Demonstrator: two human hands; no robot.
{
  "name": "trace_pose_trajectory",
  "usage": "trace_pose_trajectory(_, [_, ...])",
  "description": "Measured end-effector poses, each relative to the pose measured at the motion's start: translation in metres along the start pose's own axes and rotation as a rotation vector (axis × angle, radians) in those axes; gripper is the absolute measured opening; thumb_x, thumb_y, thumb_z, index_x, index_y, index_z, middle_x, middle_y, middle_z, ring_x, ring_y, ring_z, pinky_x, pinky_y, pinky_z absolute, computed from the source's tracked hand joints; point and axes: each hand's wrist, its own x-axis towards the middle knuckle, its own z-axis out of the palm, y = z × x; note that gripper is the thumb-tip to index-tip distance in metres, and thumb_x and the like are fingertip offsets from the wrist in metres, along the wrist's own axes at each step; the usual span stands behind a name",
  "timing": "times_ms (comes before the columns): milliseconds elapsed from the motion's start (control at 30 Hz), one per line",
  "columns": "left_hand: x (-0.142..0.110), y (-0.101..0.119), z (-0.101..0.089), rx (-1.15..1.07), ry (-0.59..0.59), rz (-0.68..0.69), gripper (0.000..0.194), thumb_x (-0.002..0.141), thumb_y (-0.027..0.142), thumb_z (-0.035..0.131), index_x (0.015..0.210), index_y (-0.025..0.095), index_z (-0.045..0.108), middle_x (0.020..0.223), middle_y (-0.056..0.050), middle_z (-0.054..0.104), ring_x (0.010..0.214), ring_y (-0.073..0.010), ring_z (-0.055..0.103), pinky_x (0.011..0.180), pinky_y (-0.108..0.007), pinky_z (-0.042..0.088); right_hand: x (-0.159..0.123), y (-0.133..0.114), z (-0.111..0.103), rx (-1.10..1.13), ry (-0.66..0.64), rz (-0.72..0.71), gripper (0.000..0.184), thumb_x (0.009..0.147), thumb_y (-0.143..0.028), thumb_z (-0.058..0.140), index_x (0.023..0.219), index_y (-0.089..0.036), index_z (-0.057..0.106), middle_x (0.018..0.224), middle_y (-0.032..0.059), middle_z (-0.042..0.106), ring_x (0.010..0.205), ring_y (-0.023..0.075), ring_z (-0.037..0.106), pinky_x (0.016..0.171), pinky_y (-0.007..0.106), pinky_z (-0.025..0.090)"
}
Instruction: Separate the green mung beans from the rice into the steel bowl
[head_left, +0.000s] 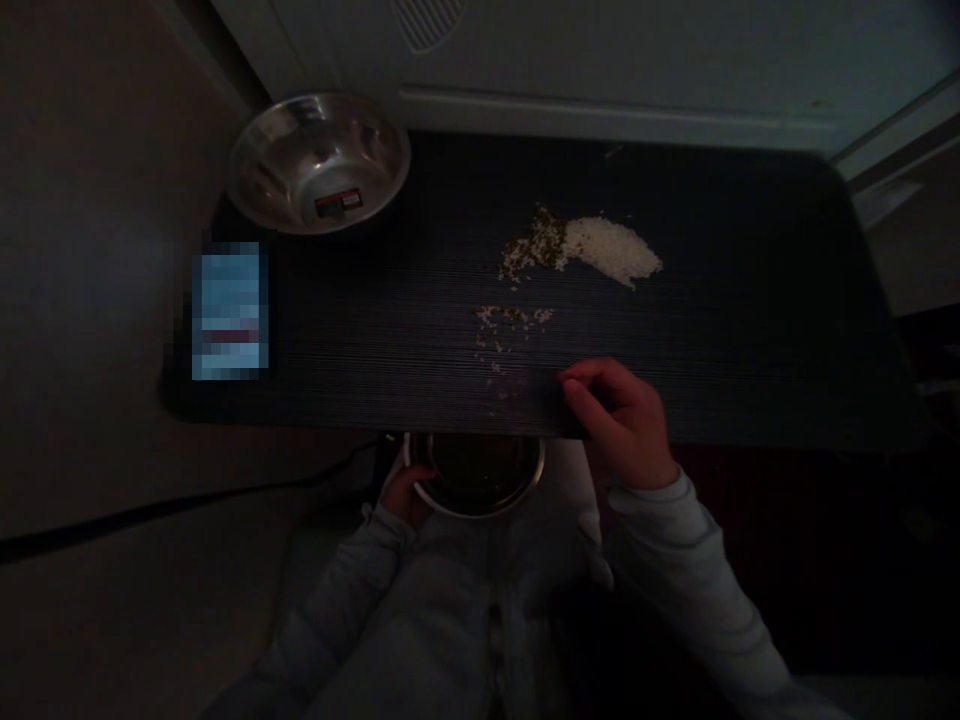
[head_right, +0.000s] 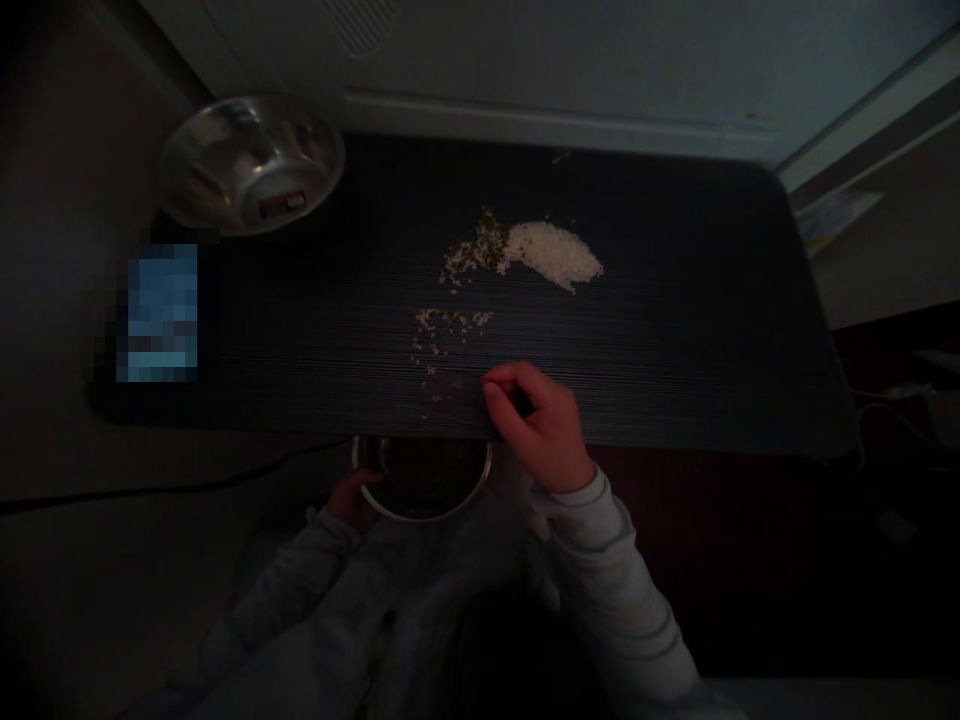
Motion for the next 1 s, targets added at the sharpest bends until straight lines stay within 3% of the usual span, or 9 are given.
trace_pose_trajectory(400, [0.0016,-0.0016,-0.0034,0.011,0.055,-0.024,0.032,0.046,0.006,0.048,0.072,0.015,0.064,0.066,-0.004,0.068,0.083,-0.0279,0.058,0.076,-0.042,0.043,0.0021,-0.0012,-0.0006,-0.039,0.002,-0.001,0.007,0.072,-0.020,0.046,0.071,-0.019,0.053,0.062,-0.0025,0.051,0.057,0.0090,0.046,0.052,0.021,0.035])
trace_pose_trajectory(1000, [0.0033,-0.0015,-0.0053,0.026,0.012,-0.029,0.033,0.045,0.007,0.049,0.075,0.014,0.064,0.070,-0.004,0.069,0.084,-0.0280,0.057,0.076,-0.042,0.043,0.0031,-0.0021,-0.0021,-0.041,-0.077,-0.034,0.007,0.071,-0.020,0.047,0.071,-0.018,0.054,0.063,-0.0021,0.051,0.061,0.0099,0.047,0.057,0.022,0.036])
